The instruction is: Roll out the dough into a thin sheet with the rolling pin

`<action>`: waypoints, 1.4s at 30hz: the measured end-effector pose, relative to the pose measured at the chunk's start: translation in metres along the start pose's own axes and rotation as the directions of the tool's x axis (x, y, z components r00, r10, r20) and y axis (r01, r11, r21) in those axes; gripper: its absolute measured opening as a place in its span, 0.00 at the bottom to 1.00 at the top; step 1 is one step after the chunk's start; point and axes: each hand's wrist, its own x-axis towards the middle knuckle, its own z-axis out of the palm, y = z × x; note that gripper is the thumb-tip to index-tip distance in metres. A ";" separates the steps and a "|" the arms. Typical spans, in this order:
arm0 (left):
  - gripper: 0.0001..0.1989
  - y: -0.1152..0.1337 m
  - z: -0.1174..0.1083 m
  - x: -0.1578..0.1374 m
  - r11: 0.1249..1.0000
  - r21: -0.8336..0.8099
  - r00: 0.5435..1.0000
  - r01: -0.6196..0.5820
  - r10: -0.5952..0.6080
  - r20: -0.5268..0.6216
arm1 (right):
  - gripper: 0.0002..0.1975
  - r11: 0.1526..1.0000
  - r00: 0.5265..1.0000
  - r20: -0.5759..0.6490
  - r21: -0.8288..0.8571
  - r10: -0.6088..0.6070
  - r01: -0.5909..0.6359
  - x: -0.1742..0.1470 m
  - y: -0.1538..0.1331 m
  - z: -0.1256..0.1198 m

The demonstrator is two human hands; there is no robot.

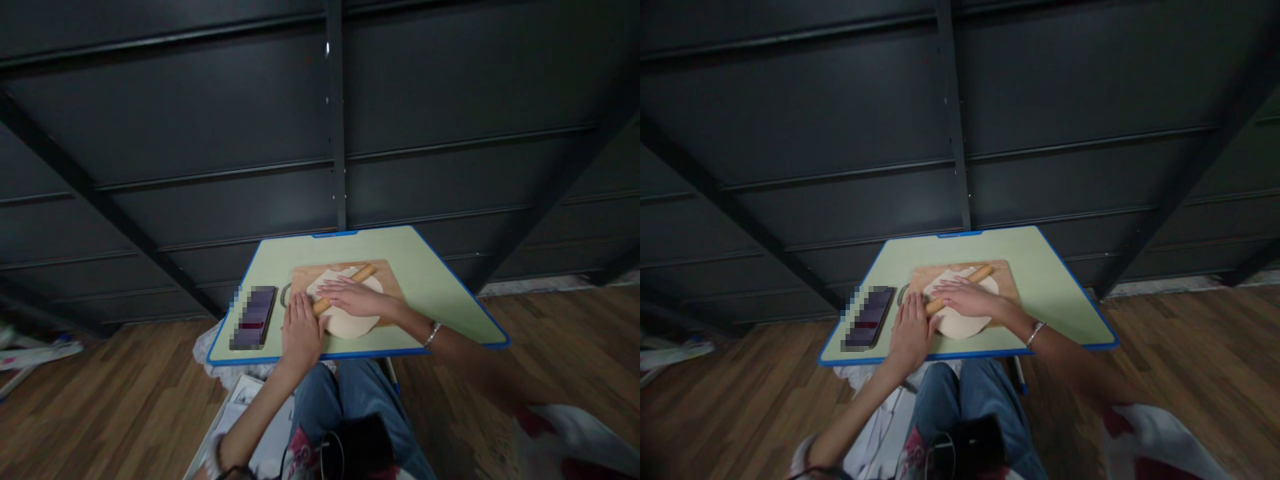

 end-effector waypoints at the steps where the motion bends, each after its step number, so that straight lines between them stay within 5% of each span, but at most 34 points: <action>1: 0.32 -0.005 0.001 0.006 1.000 0.005 1.000 -0.008 0.008 0.007 | 0.21 1.000 1.000 -0.008 -0.012 0.001 -0.001 0.004 0.002 0.001; 8: 0.33 -0.038 0.010 0.048 0.998 -0.058 0.990 -0.037 0.044 0.132 | 0.25 0.983 0.989 -0.055 -0.114 0.141 -0.146 0.037 0.006 0.004; 19: 0.35 -0.068 0.031 0.106 0.992 -0.128 0.972 0.005 0.025 0.234 | 0.26 0.966 0.967 0.000 -0.045 0.255 -0.254 0.090 0.037 0.007; 30: 0.28 -0.079 0.032 0.131 0.990 -0.125 0.979 -0.060 0.083 0.185 | 0.31 0.943 0.939 0.089 -0.024 0.332 -0.331 0.118 0.057 0.010; 35: 0.24 -0.083 0.029 0.137 0.970 -0.093 0.974 -0.222 0.226 0.029 | 0.31 0.941 0.943 -0.041 -0.054 0.331 -0.333 0.125 0.066 0.018; 42: 0.24 -0.080 0.032 0.133 0.984 -0.084 0.985 -0.156 0.161 0.057 | 0.29 0.907 0.907 -0.164 -0.108 0.387 -0.406 0.124 0.061 0.016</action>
